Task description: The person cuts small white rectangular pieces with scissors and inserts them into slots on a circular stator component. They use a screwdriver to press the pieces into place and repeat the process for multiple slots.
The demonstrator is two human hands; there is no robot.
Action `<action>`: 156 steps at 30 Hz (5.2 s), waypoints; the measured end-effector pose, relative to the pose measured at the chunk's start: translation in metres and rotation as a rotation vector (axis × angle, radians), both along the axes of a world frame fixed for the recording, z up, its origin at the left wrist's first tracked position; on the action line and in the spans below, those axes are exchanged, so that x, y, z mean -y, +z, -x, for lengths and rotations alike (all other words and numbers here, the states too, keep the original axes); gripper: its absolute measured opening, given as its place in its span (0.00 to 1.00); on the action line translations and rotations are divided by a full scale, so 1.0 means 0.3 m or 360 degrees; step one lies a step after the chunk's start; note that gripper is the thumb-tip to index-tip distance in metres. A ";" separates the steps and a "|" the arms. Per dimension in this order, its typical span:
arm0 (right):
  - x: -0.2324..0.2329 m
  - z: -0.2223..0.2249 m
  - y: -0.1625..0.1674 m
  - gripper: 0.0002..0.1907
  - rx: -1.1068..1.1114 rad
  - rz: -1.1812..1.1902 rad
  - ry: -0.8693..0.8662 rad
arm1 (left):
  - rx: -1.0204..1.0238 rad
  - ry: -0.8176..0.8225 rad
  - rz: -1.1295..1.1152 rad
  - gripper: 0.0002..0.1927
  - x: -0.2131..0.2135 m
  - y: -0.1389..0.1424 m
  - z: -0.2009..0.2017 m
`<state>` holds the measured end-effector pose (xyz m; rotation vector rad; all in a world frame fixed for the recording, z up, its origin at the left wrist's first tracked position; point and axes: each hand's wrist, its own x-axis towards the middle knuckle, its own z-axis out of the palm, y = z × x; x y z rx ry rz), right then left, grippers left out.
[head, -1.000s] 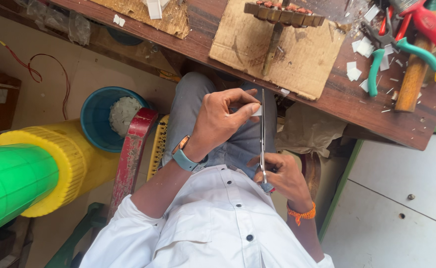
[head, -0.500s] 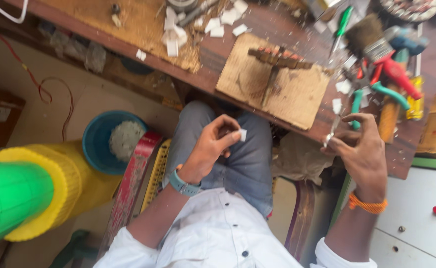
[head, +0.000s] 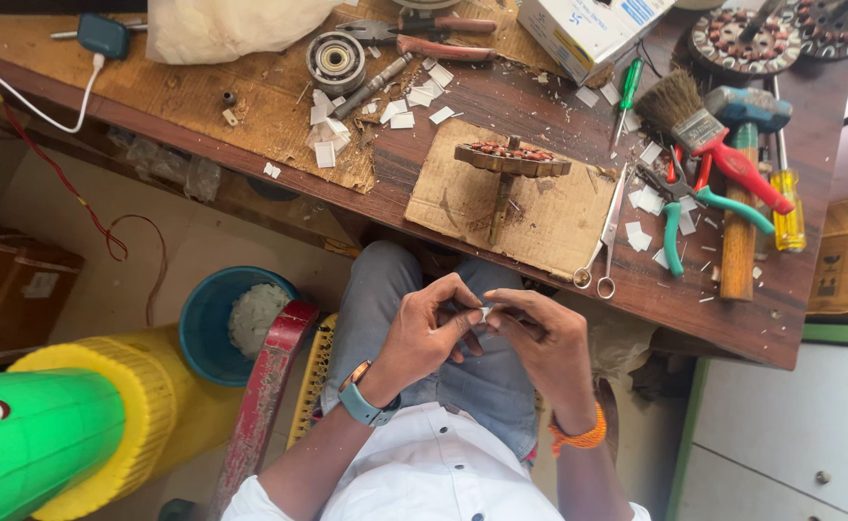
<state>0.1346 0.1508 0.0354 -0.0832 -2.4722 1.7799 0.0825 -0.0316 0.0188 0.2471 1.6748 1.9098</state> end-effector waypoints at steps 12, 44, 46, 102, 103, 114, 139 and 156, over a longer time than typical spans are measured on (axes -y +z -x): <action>-0.046 -0.031 0.010 0.10 -0.0539 -0.0499 0.0127 | 0.0075 0.0116 -0.0042 0.08 -0.044 -0.013 -0.048; 0.062 -0.057 -0.166 0.05 -0.0733 -0.0154 -0.0445 | -0.0965 0.0258 0.0245 0.07 -0.059 0.105 -0.058; 0.070 -0.055 -0.157 0.07 -0.0820 -0.0153 -0.0457 | -0.1085 0.0221 0.0288 0.07 -0.046 0.100 -0.049; -0.032 -0.086 -0.135 0.12 0.0476 0.1737 0.0239 | -0.0939 -0.0406 0.0091 0.07 0.033 0.118 0.051; -0.030 -0.082 -0.143 0.13 0.0415 0.1697 0.0212 | -0.1102 -0.0391 0.0099 0.09 0.032 0.129 0.071; -0.119 -0.058 -0.170 0.09 0.0031 0.1683 -0.0228 | -0.2407 -0.0032 0.0595 0.30 -0.110 0.115 0.492; -0.060 0.334 -0.035 0.09 -0.1060 -0.0384 -0.0472 | -0.1479 0.0202 0.0538 0.18 -0.167 0.078 0.462; -0.099 0.358 -0.112 0.09 -0.0916 -0.0259 -0.0491 | -0.1195 0.0296 0.0582 0.21 -0.218 0.076 0.439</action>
